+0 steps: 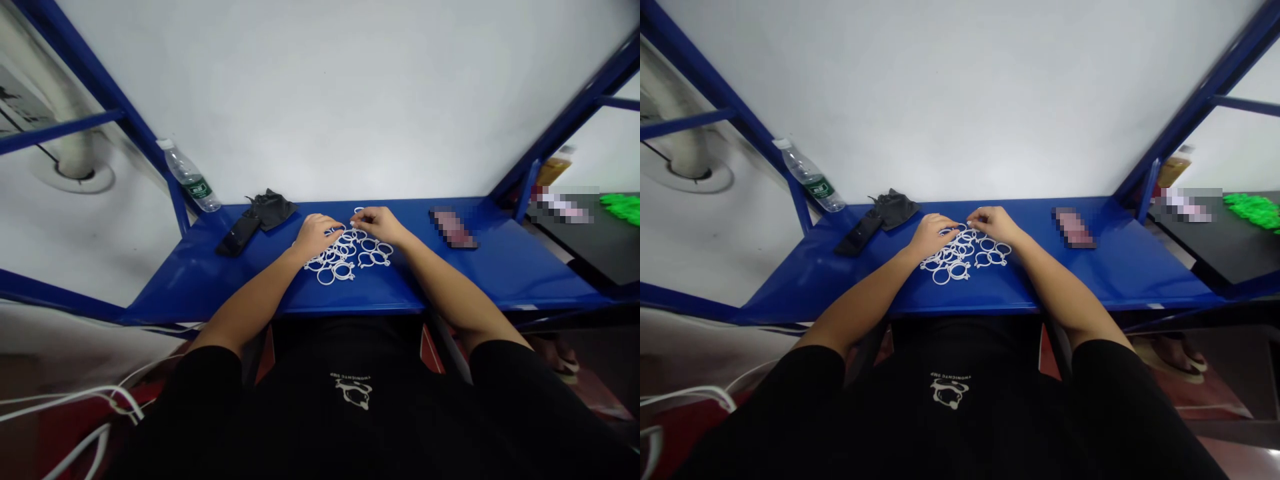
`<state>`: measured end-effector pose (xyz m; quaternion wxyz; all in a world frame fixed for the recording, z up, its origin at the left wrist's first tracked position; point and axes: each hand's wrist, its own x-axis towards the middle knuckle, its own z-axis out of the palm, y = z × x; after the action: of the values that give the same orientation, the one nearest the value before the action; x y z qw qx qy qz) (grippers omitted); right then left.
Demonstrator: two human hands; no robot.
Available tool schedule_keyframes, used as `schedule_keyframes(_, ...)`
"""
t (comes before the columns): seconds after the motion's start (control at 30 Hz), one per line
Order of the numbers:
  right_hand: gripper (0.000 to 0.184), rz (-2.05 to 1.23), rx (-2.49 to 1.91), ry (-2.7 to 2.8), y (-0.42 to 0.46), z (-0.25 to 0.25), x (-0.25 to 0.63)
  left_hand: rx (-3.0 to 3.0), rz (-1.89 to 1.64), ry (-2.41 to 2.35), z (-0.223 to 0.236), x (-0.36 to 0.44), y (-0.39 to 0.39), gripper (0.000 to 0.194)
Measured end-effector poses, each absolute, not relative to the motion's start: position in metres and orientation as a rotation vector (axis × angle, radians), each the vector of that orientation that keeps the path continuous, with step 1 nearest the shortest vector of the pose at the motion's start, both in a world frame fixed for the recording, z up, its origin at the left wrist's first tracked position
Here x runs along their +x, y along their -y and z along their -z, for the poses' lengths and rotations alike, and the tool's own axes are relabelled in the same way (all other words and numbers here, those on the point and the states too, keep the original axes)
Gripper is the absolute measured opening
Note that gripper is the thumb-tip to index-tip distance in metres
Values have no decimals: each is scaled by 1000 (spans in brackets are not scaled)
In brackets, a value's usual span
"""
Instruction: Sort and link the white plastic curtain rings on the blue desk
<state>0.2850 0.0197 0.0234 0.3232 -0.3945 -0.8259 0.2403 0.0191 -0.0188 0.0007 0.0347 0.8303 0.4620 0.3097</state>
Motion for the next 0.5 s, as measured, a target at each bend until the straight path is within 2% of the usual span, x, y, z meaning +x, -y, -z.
schedule_keyframes(0.2,30,-628,-855,2082,-5,-16,262,2594,-1007,-1397,-3,24,26,16)
schedule_keyframes(0.5,37,-579,-859,2079,-6,-9,260,2549,-1062,-1439,-3,22,26,21)
